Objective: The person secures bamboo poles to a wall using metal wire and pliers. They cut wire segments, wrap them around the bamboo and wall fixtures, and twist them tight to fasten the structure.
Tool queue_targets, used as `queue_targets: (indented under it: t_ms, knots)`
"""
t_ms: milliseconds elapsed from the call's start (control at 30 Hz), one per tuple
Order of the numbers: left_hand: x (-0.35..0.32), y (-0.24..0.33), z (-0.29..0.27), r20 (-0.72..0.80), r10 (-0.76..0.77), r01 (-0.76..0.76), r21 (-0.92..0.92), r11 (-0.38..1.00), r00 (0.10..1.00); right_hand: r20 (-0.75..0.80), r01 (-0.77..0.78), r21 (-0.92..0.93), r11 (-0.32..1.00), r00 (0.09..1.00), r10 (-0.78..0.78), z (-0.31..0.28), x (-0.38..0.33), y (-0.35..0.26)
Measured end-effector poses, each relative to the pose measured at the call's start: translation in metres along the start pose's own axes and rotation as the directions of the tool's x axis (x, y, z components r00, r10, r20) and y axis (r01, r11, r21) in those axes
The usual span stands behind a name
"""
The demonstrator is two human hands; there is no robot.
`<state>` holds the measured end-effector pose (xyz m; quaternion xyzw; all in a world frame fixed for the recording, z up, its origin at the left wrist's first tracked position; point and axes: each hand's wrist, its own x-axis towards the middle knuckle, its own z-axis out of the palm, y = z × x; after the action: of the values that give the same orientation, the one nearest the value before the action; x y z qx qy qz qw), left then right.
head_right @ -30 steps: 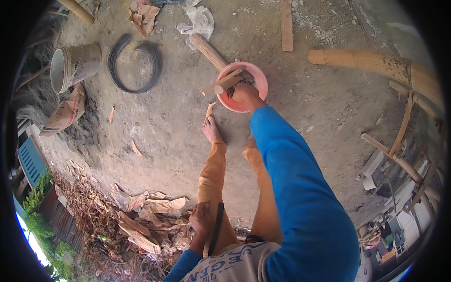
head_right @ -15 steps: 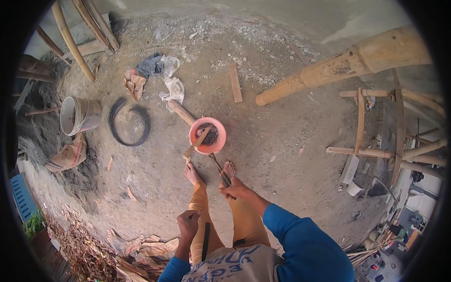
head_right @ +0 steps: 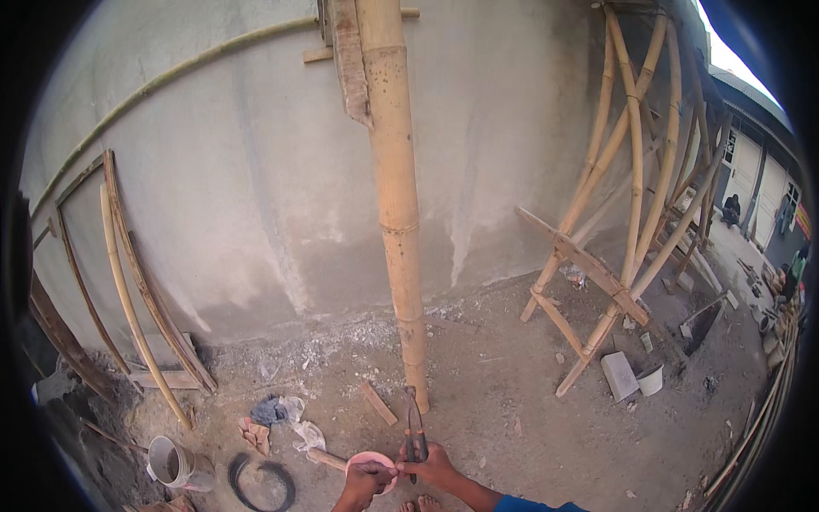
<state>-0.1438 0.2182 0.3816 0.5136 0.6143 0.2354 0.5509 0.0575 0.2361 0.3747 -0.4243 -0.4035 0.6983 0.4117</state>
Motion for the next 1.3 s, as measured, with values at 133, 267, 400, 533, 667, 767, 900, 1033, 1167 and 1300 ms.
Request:
queue_targets:
  t_ms: [133, 267, 400, 533, 667, 767, 900, 1033, 1167, 1300]
  knots:
    - [-0.027, 0.057, 0.006, 0.102, 0.332, -0.348, 0.238, 0.907, 0.938, -0.125, 0.096, 0.035, 0.995, 0.988, -0.091, -0.018, -0.024, -0.028]
    - [0.012, 0.062, 0.018, 0.170, 0.001, 0.005, -0.038, 0.999, 0.985, -0.371, 0.249, 0.076, 0.966, 0.906, -0.204, -0.004, -0.042, -0.058]
    - [0.006, 0.078, 0.008, 0.164, 0.112, -0.108, -0.031, 0.994, 0.980, -0.389, 0.337, 0.160, 0.928, 0.885, -0.255, -0.037, -0.052, -0.090]
    - [0.026, 0.059, 0.000, 0.055, 0.333, -0.332, -0.034, 0.943, 0.941, -0.317, 0.393, 0.173, 0.903, 0.891, -0.327, -0.129, -0.027, -0.109]
    - [0.057, 0.091, 0.007, -0.064, 0.393, -0.394, -0.013, 0.919, 0.917, -0.330, 0.251, -0.003, 0.968, 0.914, -0.238, -0.187, -0.013, -0.136]
    - [0.079, 0.128, 0.032, -0.007, 0.454, -0.415, 0.394, 0.820, 0.891, -0.159, 0.271, -0.738, 0.618, 0.820, -0.550, -0.242, 0.011, -0.137]
    - [0.102, 0.196, 0.081, 0.109, 0.552, -0.537, 0.448, 0.715, 0.827, -0.017, 0.469, -0.437, 0.768, 0.849, -0.528, -0.253, 0.036, -0.149]
    - [0.120, 0.234, 0.107, 0.104, 0.588, -0.565, 0.450, 0.691, 0.802, 0.059, 0.524, -0.469, 0.711, 0.822, -0.566, -0.236, 0.046, -0.176]
    - [0.119, 0.264, 0.101, 0.080, 0.549, -0.536, 0.370, 0.759, 0.832, 0.079, 0.464, -0.325, 0.824, 0.882, -0.465, -0.229, 0.057, -0.199]
    - [0.125, 0.273, 0.070, 0.108, 0.609, -0.581, 0.466, 0.668, 0.786, 0.114, 0.461, -0.506, 0.729, 0.874, -0.473, -0.233, 0.061, -0.247]
